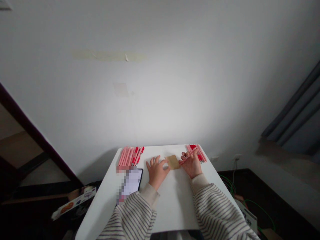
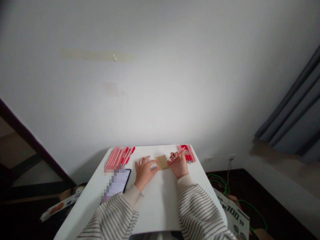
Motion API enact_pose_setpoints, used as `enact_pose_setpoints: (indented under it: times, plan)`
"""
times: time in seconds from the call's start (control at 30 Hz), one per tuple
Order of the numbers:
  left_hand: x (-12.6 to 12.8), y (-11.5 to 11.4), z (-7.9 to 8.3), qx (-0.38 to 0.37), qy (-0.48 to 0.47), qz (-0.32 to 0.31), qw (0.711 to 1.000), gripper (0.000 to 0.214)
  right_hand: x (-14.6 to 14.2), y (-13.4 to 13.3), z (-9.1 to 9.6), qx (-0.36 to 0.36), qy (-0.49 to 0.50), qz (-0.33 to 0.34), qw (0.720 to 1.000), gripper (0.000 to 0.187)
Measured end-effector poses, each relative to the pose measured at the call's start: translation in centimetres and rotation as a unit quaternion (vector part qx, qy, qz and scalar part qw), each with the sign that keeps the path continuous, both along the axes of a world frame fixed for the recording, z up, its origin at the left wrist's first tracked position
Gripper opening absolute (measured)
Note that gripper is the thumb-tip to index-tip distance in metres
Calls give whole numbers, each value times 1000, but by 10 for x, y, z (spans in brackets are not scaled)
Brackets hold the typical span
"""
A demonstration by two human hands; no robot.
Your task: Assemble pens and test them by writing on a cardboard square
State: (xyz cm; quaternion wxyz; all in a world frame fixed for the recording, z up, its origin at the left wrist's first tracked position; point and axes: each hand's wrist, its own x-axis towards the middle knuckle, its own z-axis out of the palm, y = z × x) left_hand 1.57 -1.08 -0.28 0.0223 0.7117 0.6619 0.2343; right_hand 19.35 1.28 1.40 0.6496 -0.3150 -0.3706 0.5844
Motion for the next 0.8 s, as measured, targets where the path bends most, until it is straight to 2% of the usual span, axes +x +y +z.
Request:
enact_pose_setpoints:
  times: [0.23,0.6,0.8]
  plan:
    - [1,0,-3,19,5,1,1000,40,3,7,-10,-26,57,-15,998,37]
    - [5,20,-2,0,16,62,998,37,1,5,-10,-34,101,-26,994,28]
    - [6,36,-1,13,9,80,997,37,0,5,-10,-29,84,-24,996,31]
